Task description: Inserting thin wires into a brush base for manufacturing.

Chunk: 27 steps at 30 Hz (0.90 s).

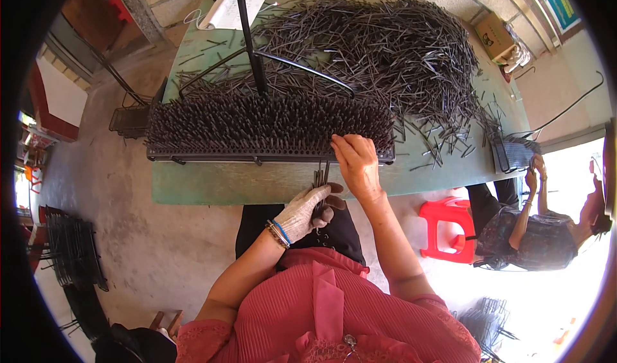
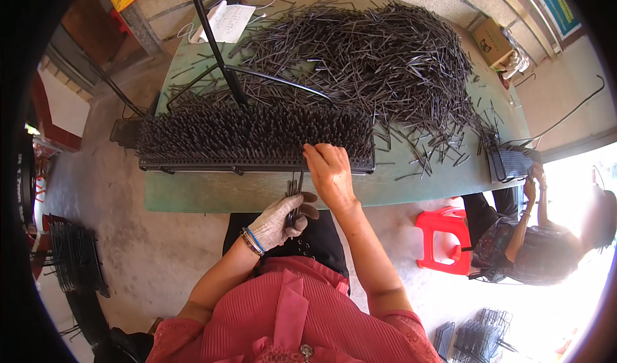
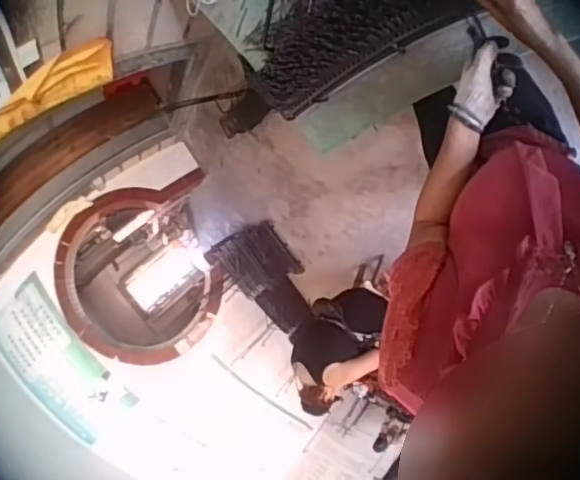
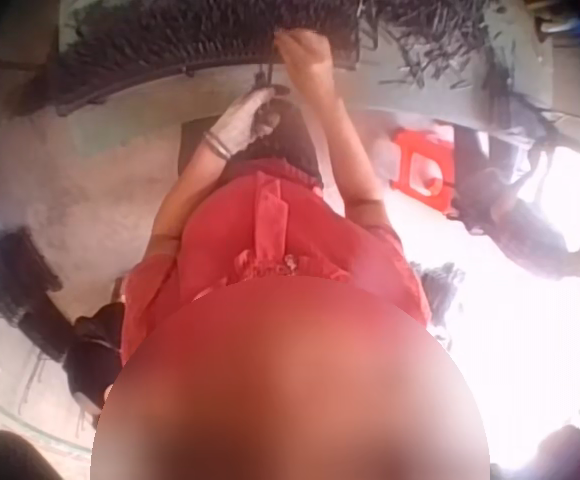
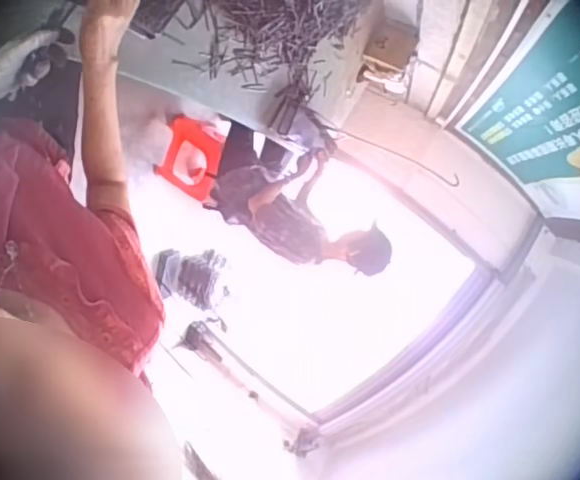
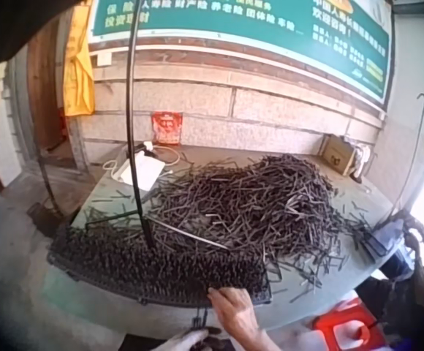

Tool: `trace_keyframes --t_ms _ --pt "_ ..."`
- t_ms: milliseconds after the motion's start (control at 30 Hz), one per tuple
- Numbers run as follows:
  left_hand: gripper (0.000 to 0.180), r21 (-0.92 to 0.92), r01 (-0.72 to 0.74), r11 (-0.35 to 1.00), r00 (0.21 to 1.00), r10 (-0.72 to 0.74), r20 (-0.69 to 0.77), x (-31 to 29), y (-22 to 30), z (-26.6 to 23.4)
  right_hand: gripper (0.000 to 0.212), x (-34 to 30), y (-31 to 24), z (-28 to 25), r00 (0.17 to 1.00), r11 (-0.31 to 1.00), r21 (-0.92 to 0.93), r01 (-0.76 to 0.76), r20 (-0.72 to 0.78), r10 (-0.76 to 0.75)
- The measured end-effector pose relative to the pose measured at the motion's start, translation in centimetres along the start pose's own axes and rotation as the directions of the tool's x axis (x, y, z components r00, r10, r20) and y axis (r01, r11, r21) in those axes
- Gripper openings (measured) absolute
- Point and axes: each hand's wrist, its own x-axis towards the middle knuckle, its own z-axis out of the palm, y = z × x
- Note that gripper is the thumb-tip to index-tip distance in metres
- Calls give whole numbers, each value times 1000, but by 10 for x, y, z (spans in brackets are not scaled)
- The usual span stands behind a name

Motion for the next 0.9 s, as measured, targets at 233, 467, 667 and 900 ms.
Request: trace_keyframes --t_ms 233,467,667,900 --pt "32 79 -88 993 996 90 -21 3 -1 -1 17 6 -13 -19 996 996 20 -88 -27 88" --pt "35 217 -22 976 997 5 80 -4 14 12 24 -20 -17 -44 540 433 344 -833 676 502" --pt "35 24 -103 994 995 103 -7 8 1 16 20 -19 -1 -45 598 309 526 -792 568 566" --pt "33 137 -35 990 997 45 -65 14 -1 8 13 9 15 -45 794 642 473 -603 282 538"
